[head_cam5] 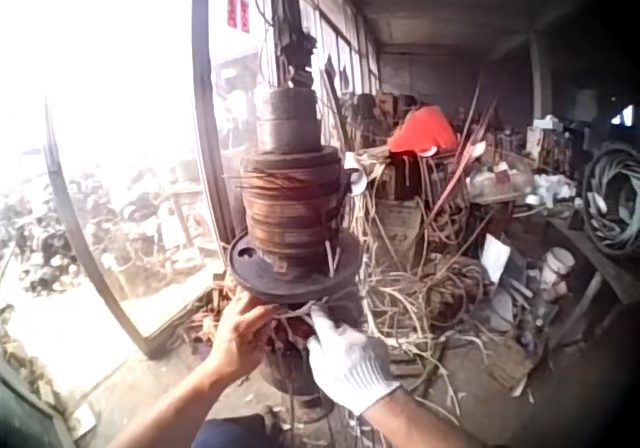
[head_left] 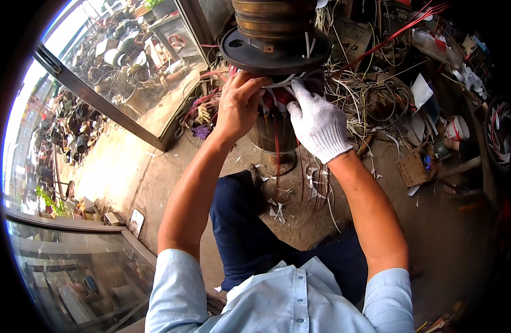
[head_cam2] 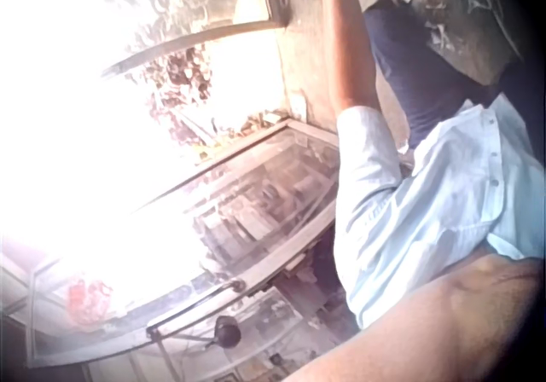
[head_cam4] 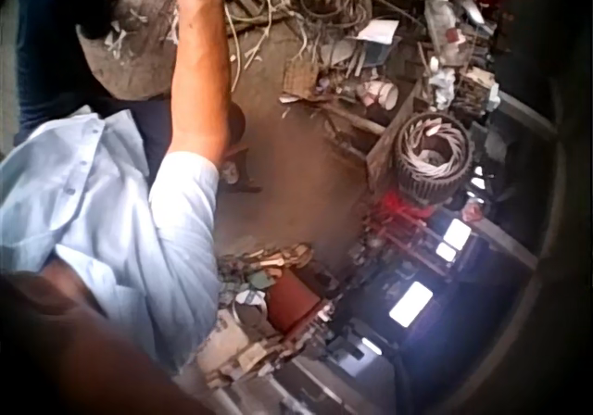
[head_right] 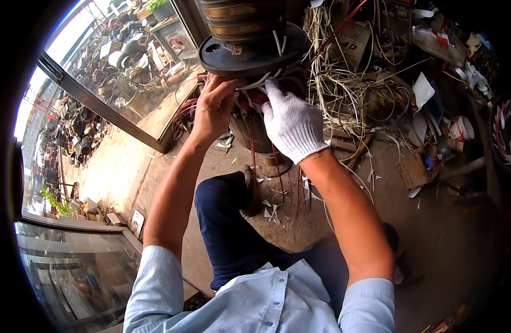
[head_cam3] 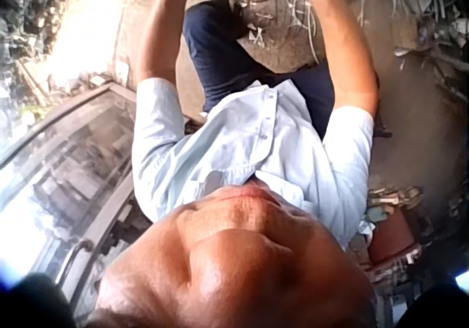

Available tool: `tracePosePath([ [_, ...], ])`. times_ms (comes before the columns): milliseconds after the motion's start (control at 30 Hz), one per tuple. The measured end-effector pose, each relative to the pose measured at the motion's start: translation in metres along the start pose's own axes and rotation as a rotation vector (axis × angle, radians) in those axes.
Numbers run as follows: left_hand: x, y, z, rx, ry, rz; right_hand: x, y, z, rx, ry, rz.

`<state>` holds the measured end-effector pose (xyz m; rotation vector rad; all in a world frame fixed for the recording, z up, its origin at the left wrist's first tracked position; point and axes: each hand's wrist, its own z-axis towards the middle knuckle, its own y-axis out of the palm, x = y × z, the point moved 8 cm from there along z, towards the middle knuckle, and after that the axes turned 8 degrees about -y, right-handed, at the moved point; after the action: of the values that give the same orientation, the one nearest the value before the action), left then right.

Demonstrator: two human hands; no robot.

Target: The person winds and ties wires on a motor stator. They pull a length of white cord through the windings, knot it, and use scissors to trim the excess cord.

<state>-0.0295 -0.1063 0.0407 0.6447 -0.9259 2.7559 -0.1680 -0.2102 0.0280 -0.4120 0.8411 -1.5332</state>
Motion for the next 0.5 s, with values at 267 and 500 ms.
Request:
tracePosePath([
  [267,0.012,0.004,0.004,-0.015,0.099,0.079,0.008,0.004,0.022,-0.173,0.031,-0.096],
  [500,0.010,0.003,0.007,-0.039,0.082,0.081,0.000,-0.010,0.008,0.224,-0.077,0.066],
])
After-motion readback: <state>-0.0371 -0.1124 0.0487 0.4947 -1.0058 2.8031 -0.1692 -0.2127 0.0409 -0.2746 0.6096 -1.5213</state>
